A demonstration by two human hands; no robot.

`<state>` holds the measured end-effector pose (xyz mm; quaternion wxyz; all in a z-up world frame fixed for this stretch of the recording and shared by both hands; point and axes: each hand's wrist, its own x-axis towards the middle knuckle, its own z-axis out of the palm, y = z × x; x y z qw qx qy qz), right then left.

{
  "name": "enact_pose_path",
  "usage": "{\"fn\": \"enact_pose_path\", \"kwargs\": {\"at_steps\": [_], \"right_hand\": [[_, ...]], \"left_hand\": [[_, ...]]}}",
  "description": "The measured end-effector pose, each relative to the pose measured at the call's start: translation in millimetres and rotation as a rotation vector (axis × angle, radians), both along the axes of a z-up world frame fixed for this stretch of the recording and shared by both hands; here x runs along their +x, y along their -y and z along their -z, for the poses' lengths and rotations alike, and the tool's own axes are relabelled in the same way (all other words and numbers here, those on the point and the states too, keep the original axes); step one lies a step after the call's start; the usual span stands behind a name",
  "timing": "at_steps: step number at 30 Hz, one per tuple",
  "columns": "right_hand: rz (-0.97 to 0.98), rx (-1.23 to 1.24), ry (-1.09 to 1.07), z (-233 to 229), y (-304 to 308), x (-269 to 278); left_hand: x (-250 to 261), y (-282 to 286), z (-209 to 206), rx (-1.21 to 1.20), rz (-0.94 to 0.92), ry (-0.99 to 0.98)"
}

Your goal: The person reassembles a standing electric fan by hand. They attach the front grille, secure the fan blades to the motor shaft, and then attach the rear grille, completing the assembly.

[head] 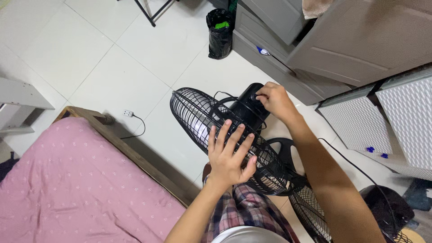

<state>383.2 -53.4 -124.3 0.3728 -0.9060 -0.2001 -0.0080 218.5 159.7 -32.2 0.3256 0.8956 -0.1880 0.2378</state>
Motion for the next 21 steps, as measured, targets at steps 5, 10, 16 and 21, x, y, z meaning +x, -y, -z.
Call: {"fn": "enact_pose_path", "kwargs": {"at_steps": [5,10,16,21], "right_hand": [[-0.066,-0.177,-0.102,1.9,3.1,14.6],[-0.135,-0.329,-0.240,5.7,4.1,39.9],[-0.286,-0.376,-0.149,13.3,1.1,49.8],[-0.181,-0.518,-0.194,17.1,-26.2,58.6]], "left_hand": [[2.1,4.9,-5.1,-0.006,0.004,-0.016],[12.6,11.4,-11.0,-0.046,0.027,-0.016],[10.2,5.6,-12.0,-0.089,0.020,-0.020],[0.5,9.7,-11.0,-0.085,-0.007,0.004]]}}
